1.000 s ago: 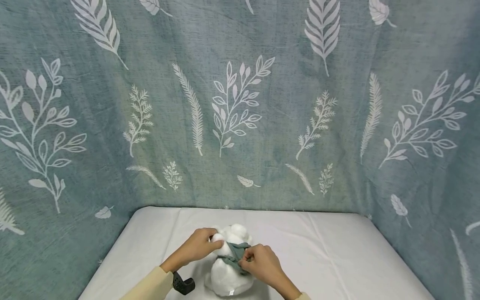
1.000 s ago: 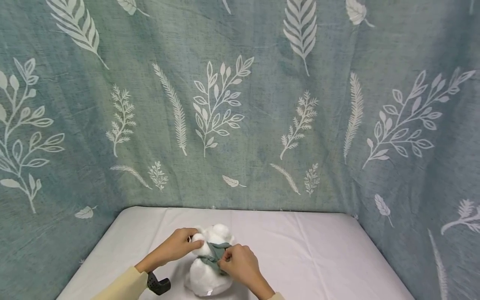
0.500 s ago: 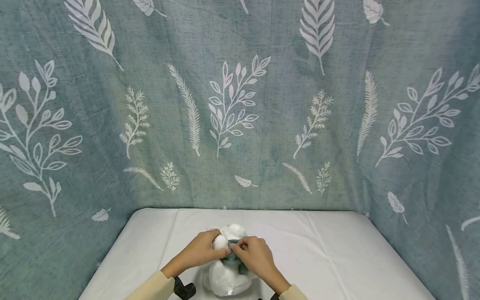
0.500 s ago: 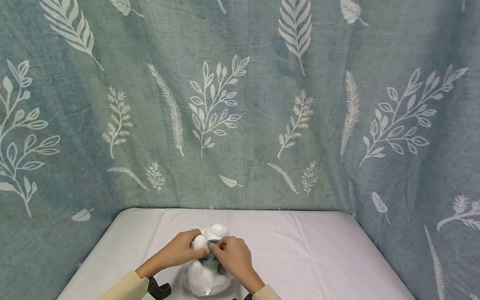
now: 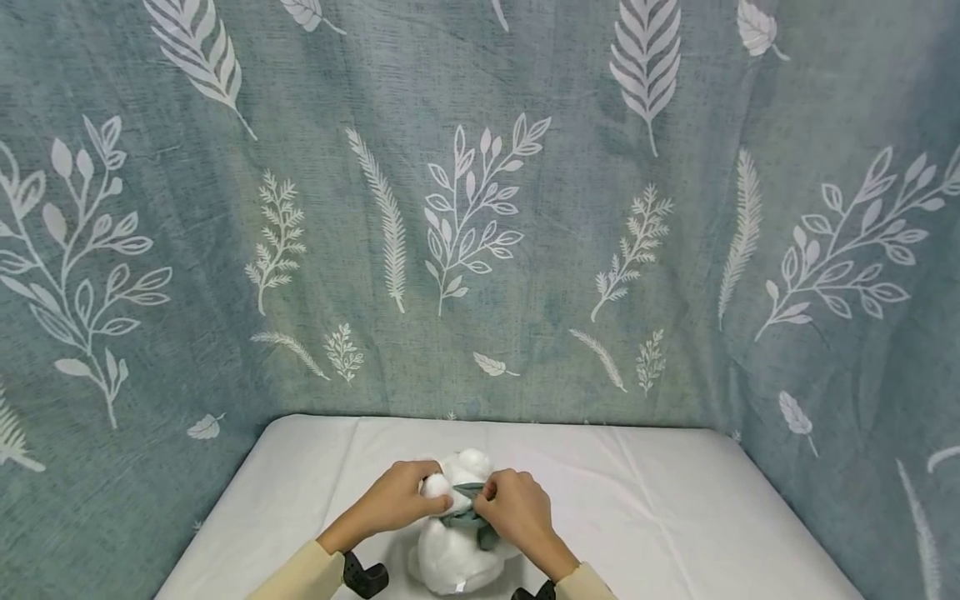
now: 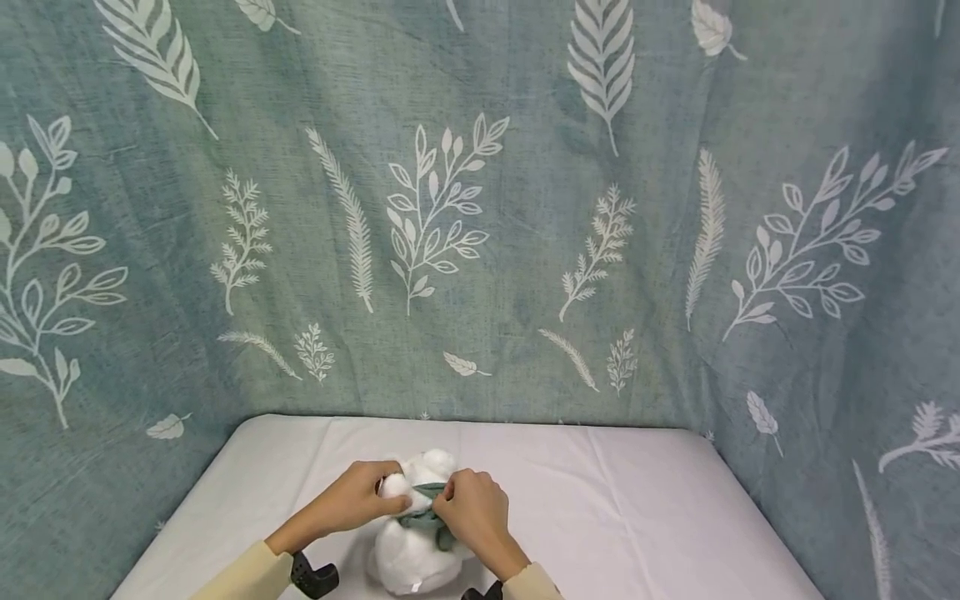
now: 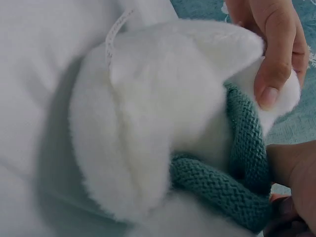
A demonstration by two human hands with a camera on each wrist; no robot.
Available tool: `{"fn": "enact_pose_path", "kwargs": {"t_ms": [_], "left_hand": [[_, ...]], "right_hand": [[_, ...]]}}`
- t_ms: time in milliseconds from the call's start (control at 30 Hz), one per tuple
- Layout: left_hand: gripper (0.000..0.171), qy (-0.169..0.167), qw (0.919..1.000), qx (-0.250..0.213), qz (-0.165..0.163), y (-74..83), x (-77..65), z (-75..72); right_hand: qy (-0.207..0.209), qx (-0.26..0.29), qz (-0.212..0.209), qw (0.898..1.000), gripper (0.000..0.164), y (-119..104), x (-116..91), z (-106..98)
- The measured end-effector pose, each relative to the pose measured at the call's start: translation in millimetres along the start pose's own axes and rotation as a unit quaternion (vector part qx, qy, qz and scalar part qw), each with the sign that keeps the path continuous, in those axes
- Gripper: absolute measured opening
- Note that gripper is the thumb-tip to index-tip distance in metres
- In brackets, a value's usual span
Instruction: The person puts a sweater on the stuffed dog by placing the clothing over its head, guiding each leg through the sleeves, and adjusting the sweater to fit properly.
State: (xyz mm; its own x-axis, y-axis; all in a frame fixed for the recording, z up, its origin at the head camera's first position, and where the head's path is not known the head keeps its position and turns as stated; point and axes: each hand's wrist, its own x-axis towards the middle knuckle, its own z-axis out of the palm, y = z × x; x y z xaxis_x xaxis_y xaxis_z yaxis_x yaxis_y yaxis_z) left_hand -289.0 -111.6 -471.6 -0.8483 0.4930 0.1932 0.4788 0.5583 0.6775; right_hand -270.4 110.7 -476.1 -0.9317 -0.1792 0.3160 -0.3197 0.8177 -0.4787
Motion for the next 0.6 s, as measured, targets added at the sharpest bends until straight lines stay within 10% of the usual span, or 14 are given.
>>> {"fn": "enact_pose_path", "kwargs": {"t_ms": [600], "left_hand": [[0.022,0.015,0.9989,-0.033,-0.031,-1.6,1.1,-1.9]], "right_hand": [[-0.026,0.015,-0.102,0.994,0.027,-10,-13,0]]}}
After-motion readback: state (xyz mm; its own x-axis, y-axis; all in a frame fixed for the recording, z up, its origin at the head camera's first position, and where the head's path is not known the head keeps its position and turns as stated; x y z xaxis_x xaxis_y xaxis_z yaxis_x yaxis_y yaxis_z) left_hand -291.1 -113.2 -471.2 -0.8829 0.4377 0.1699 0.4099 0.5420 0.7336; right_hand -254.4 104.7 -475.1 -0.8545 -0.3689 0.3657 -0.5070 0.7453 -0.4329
